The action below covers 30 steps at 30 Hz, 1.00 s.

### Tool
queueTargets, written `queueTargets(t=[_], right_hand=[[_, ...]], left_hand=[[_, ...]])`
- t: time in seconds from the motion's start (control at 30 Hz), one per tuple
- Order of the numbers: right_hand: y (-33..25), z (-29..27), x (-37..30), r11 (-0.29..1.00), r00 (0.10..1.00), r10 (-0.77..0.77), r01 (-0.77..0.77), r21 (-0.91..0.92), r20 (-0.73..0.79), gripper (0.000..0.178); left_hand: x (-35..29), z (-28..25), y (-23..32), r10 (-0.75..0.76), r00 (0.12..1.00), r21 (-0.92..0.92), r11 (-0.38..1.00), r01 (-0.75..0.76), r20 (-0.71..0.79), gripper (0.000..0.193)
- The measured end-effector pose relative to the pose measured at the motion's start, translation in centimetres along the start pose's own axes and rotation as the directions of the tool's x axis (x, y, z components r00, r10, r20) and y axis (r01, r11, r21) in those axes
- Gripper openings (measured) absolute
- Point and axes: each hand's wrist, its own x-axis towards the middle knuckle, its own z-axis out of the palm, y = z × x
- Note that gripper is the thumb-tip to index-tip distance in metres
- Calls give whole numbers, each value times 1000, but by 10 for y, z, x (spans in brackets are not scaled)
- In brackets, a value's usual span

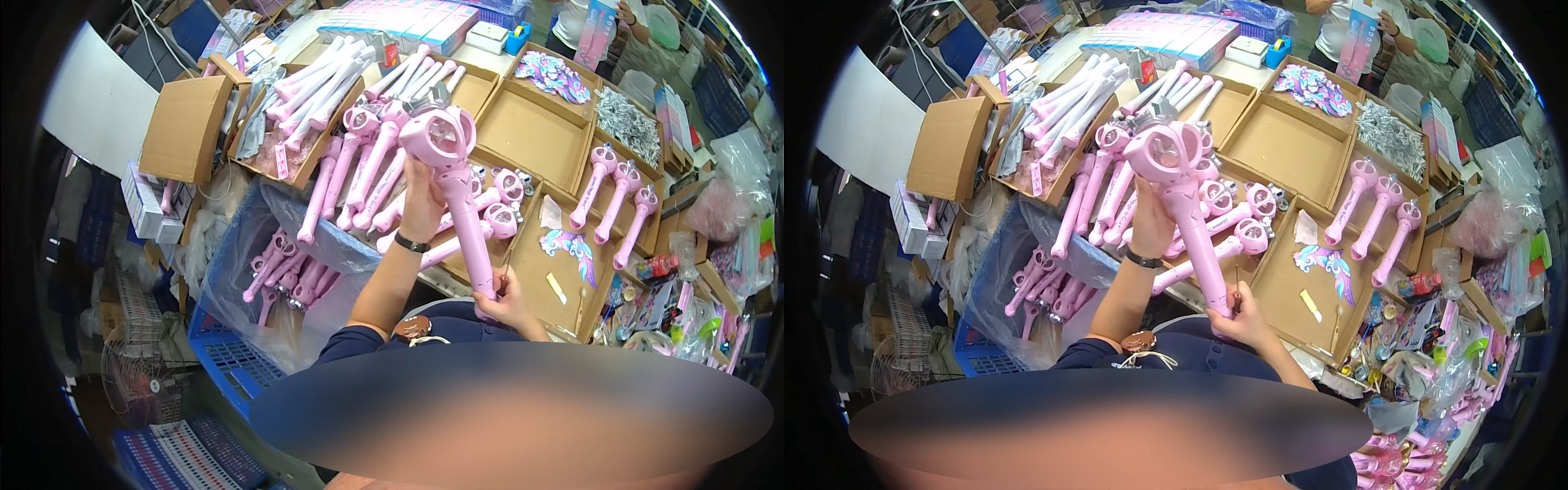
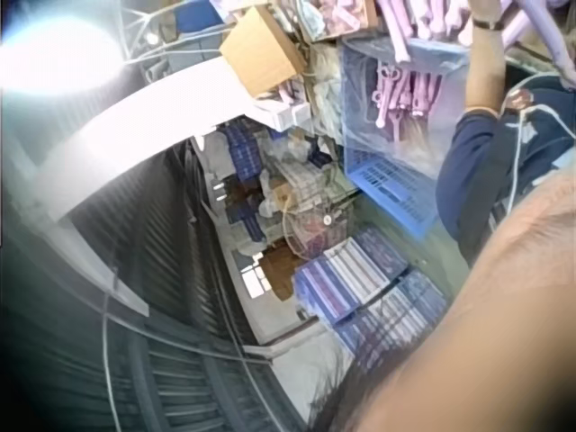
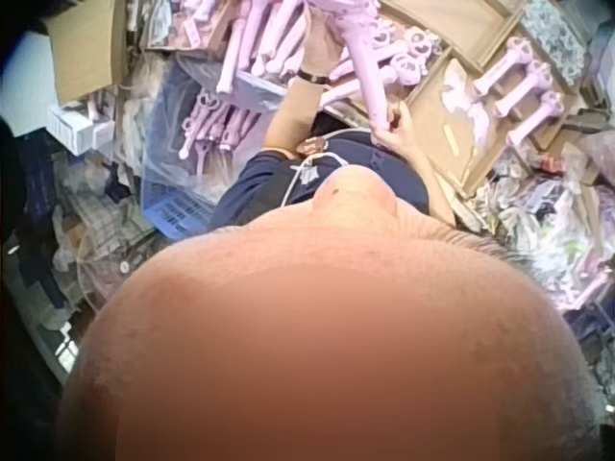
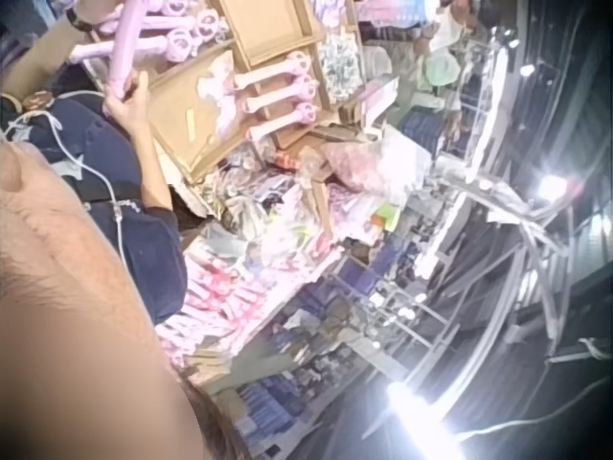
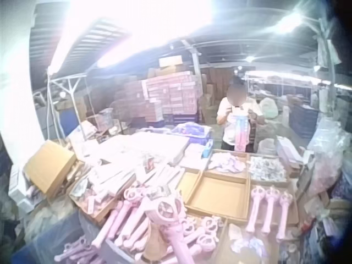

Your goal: The person assembles pink toy wands by attaching a silver crown and a colorful wing sticker to each wand head. They use a small tool to adjust the crown and a brush to apply adhesive, then place the finished wands on a nearby tray.

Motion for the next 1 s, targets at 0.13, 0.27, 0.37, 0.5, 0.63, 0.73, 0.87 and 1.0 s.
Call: queueTargets(t=[0.13, 0.27, 0.37, 0.5, 0.63, 0.73, 0.87, 1.0], right_hand=[[-15, 6, 10, 931, 999, 16, 2, -365, 47, 33], [-48, -7, 34, 866, 986, 145, -167, -472, -83, 25], [-73, -11, 59, 739, 961, -265, 152, -656, -77, 18], [-97, -9, 79, 551, 888, -458, 252, -796, -36, 14], [-106, -7, 83, 521, 894, -447, 242, -819, -20, 14], [-108, -7, 82, 503, 886, -463, 240, -830, -24, 15], [-113, -9, 80, 478, 874, -484, 223, -850, -43, 16], [-120, -13, 79, 399, 868, -497, 213, -892, -15, 16]], left_hand=[[0, 1, -8, -39, 986, 156, 986, 65, -164, 78], [7, -4, 2, 31, 999, 158, 987, -35, 24, 69], [3, 0, 8, 24, 988, 199, 978, -54, 150, 59], [-5, 5, 9, 0, 993, 155, 988, -18, 118, 51], [-5, 1, 9, -8, 995, 137, 991, -6, 103, 47], [-7, -4, 10, -26, 995, 119, 993, 14, 100, 44], [-10, -8, 10, -49, 994, 133, 991, 35, 102, 46], [-10, -5, 6, -24, 997, 314, 949, -2, 79, 57]])
